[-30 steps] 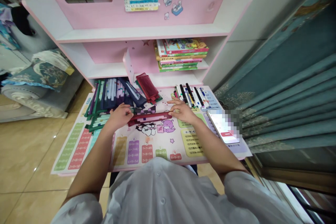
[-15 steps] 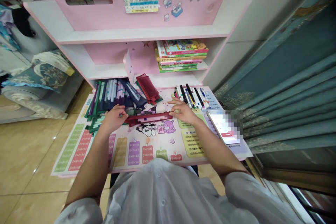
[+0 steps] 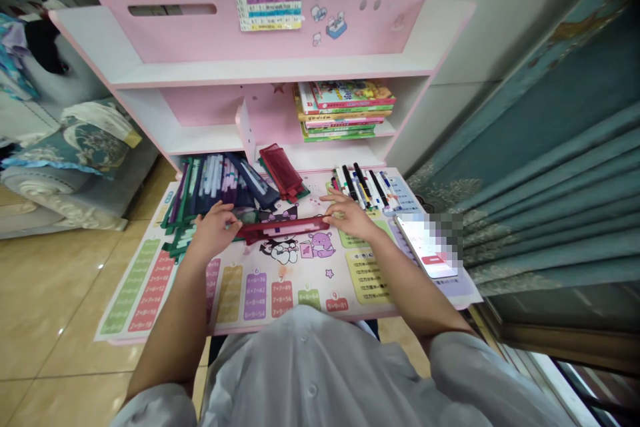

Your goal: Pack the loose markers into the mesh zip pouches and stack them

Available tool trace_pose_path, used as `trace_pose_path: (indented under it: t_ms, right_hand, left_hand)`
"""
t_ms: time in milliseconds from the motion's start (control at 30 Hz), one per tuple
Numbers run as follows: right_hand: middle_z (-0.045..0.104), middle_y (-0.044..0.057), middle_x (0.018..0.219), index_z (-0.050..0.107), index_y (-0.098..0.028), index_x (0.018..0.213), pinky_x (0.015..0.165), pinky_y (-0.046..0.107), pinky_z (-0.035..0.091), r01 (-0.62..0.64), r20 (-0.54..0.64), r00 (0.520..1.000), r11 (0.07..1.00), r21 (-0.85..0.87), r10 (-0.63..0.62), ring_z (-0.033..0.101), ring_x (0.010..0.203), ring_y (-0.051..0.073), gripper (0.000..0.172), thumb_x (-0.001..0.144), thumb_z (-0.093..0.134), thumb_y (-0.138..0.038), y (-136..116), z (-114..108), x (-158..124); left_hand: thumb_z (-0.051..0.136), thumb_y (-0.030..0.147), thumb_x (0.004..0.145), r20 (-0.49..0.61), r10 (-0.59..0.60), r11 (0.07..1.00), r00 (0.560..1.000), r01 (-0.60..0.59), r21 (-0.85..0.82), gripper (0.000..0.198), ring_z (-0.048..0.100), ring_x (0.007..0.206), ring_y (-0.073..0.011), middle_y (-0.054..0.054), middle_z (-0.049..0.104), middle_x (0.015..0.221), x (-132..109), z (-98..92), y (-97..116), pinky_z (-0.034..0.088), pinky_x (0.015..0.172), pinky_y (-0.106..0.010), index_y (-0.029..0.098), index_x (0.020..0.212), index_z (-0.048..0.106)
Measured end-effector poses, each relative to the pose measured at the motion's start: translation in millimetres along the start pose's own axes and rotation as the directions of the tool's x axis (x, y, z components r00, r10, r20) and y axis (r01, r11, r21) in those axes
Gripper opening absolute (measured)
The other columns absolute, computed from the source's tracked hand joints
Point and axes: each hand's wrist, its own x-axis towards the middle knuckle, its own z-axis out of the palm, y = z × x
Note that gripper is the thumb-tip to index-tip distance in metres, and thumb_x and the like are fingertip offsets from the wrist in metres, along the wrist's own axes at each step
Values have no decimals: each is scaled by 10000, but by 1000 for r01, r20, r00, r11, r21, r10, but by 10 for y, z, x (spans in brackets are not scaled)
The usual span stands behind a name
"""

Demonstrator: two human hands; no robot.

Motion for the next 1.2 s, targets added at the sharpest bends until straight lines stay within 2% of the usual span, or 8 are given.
trace_pose_path:
  t_ms: [233, 333, 433, 533, 600, 833, 1067, 1200]
  right_hand:
    - [668, 73, 1267, 722, -231, 712, 1123, 602, 338, 27, -20, 999, 1000, 6, -27, 404, 1404, 331, 109, 807, 700, -281, 34, 38, 2]
    - [670, 74, 1256, 733, -236, 726, 1117, 592, 360, 45, -34, 998, 999, 27, -44, 417, 1394, 332, 112, 812, 701, -300, 45, 46, 9]
    - [671, 89, 1250, 741, -234, 743, 1102, 599, 378, 82, -33, 996, 996, 33, -81, 427, 1385, 347, 132, 822, 697, -329, 49, 37, 13]
    - [671, 100, 1245, 746, -232, 777, 1095, 599, 390, 138, -35, 990, 990, 34, -137, 429, 1384, 350, 162, 848, 669, -356, 39, 17, 10]
    - [675, 92, 1238, 746, -240, 793, 1108, 588, 388, 174, -49, 984, 984, 40, -172, 432, 1384, 336, 180, 864, 650, -376, 26, 7, 7]
    - [706, 83, 1166, 733, -248, 793, 1116, 556, 397, 240, -170, 960, 967, 85, -223, 475, 1353, 299, 239, 904, 595, -408, 16, 37, 14]
    - [716, 80, 1126, 725, -258, 807, 1109, 564, 393, 199, -235, 958, 972, 127, -166, 515, 1309, 294, 237, 885, 615, -452, 22, 105, 25]
    - [706, 90, 1139, 716, -258, 868, 1100, 541, 414, 110, -316, 947, 984, 137, -62, 549, 1272, 283, 244, 867, 627, -484, 52, 151, 40]
  left_hand:
    - [555, 285, 842, -31, -12, 999, 999, 13, 32, 168, 378, 1418, -326, -69, 581, 1397, -11, 25, 1, 277, 1097, -716, 225, 754, 684]
    - [579, 283, 841, -118, 14, 994, 993, -1, 109, 144, 352, 1430, -343, -95, 557, 1421, -56, 22, 80, 247, 1107, -725, 231, 850, 713]
    - [620, 361, 837, -154, 170, 969, 973, -137, 206, 221, 306, 1451, -356, -115, 516, 1457, -124, 88, 216, 220, 1127, -713, 235, 989, 720]
    - [628, 431, 837, -45, 311, 926, 949, -292, 239, 300, 314, 1445, -369, -114, 529, 1447, -186, 254, 355, 171, 1131, -727, 244, 1054, 717]
    - [615, 389, 855, -27, 330, 919, 944, -314, 237, 271, 341, 1433, -359, -112, 558, 1420, -215, 377, 421, 152, 1130, -730, 249, 1063, 716]
    - [592, 330, 887, -102, 384, 910, 918, -358, 207, 183, 414, 1390, -348, -98, 652, 1300, -246, 456, 509, 102, 1135, -732, 233, 865, 747]
    - [560, 258, 880, 26, 499, 861, 866, -499, 97, 242, 426, 1387, -334, -70, 665, 1283, -342, 419, 604, 120, 1139, -712, 201, 700, 712]
    - [502, 274, 897, -137, 458, 889, 878, -457, 35, 300, 356, 1432, -336, -75, 595, 1385, -403, 407, 536, 154, 1131, -702, 191, 671, 682]
